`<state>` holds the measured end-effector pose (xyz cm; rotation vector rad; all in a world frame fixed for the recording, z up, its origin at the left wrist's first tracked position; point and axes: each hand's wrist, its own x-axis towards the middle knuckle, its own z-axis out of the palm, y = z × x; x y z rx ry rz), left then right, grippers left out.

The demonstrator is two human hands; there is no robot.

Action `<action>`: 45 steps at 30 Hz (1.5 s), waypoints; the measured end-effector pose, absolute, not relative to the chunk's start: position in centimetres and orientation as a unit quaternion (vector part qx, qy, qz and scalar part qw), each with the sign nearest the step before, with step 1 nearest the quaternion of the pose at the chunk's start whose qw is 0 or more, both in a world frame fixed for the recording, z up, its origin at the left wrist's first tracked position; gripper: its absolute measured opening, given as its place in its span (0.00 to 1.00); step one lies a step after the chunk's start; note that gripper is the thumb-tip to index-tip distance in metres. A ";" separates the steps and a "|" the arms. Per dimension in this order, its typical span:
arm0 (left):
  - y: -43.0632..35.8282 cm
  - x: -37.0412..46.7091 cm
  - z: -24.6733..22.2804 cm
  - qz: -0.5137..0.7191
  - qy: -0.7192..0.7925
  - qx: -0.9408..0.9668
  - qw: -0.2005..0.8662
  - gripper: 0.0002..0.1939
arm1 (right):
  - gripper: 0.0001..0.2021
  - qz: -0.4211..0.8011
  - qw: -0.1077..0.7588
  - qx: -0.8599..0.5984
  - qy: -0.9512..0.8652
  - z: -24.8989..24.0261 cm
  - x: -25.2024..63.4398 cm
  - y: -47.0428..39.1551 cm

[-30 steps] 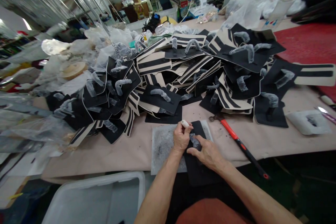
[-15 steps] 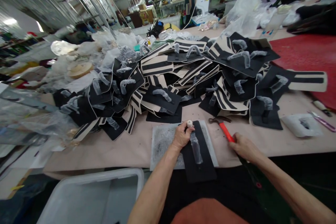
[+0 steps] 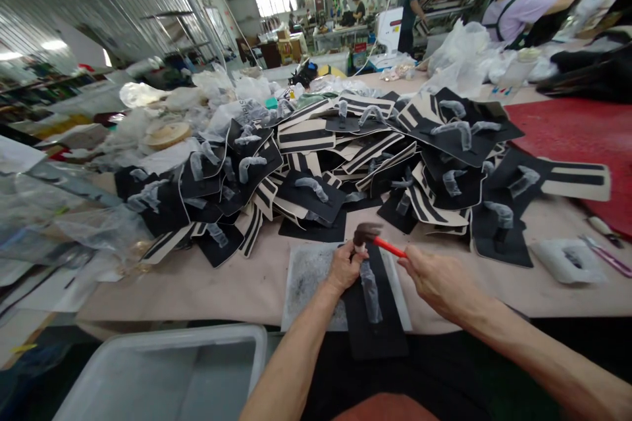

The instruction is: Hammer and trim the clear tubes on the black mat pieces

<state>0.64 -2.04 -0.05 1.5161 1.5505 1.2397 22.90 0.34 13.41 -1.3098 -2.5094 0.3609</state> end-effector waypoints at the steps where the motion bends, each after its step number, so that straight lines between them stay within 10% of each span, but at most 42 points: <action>1: -2.0 0.6 0.0 0.469 0.589 0.577 0.316 0.04 | 0.15 0.110 0.116 -0.440 -0.883 13.7 22.8 0.5; 7: -2.1 0.5 -0.2 0.469 0.584 0.582 0.316 0.05 | 0.18 0.085 0.251 -0.473 -0.840 14.8 22.6 0.7; 12: -2.0 0.4 -0.4 0.459 0.585 0.590 0.316 0.04 | 0.18 0.074 0.126 -0.424 -0.894 14.5 22.7 1.0; 17: -1.9 0.5 -0.4 0.474 0.573 0.591 0.313 0.04 | 0.19 0.097 0.268 -0.458 -0.842 14.2 22.5 0.9; 29: -2.2 0.2 0.6 0.471 0.566 0.570 0.365 0.10 | 0.21 0.398 0.078 -0.570 -0.715 5.5 27.8 2.5; 32: -2.4 -0.1 1.6 0.465 0.554 0.568 0.394 0.20 | 0.17 0.293 0.056 -0.607 -0.737 2.3 28.8 3.2; 35: -2.5 -0.2 2.6 0.450 0.551 0.568 0.415 0.22 | 0.14 0.164 0.125 -0.577 -0.790 2.0 27.2 2.7; 45: -2.0 0.1 2.6 0.447 0.573 0.581 0.366 0.08 | 0.17 0.280 0.246 -0.394 -0.840 0.2 15.5 -1.9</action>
